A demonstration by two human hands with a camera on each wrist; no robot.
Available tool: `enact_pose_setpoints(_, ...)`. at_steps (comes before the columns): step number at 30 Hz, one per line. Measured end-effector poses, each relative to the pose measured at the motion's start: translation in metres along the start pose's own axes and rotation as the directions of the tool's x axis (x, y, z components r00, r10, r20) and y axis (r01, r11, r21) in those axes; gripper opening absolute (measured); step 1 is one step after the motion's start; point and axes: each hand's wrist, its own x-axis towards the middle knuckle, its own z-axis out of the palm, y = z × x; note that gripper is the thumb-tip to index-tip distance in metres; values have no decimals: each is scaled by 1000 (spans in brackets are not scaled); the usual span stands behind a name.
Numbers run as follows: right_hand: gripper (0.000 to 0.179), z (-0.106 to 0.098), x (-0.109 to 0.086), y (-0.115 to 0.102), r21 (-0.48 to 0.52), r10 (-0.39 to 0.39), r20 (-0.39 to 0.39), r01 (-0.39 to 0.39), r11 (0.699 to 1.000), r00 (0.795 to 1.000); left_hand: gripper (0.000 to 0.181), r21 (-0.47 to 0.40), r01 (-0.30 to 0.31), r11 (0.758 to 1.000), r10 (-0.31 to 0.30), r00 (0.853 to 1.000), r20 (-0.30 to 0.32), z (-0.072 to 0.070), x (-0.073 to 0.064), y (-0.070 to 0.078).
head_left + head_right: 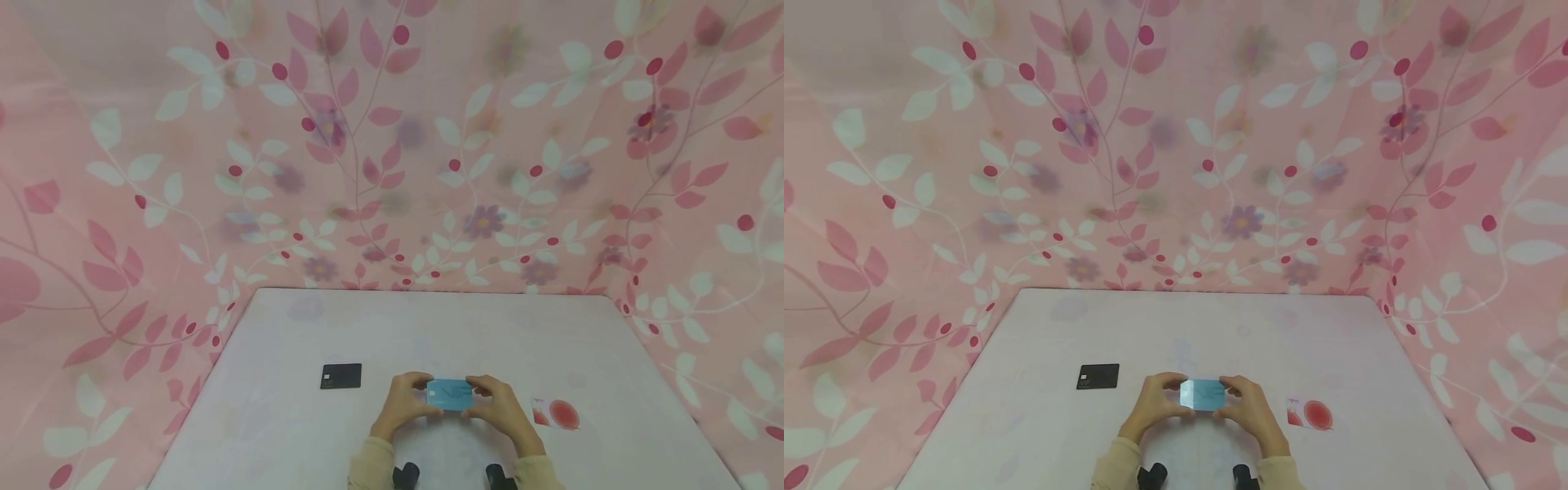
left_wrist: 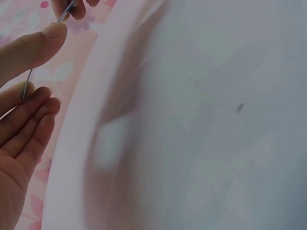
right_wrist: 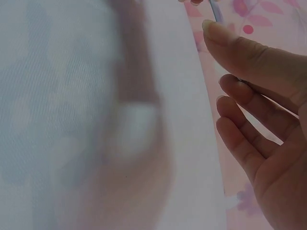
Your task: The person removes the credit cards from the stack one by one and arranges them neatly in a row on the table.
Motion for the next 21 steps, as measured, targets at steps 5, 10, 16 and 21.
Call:
enact_pose_setpoints(5, 62, -2, -1, 5, -7, 0, 0, 0, 1000, 1000, 56, 16, -18, 1000, 18, 1000, -8, 7, 1, -2)
enact_pose_setpoints(10, 62, -3, -3, 10, -33, 31, -11, -32, 999, 999, 56, 36, -22, 999, 22, 1000, -6, 15, 3, -6)
enact_pose_setpoints(16, 61, -6, -5, 16, -85, 23, -30, -25, 996, 999, 56, 28, -36, 999, 36, 999, -18, 26, 5, -6)
enact_pose_setpoints(21, 59, -10, -7, 22, -168, -24, -68, 12, 986, 997, 57, 44, -39, 998, 40, 999, -26, 35, 8, -6)
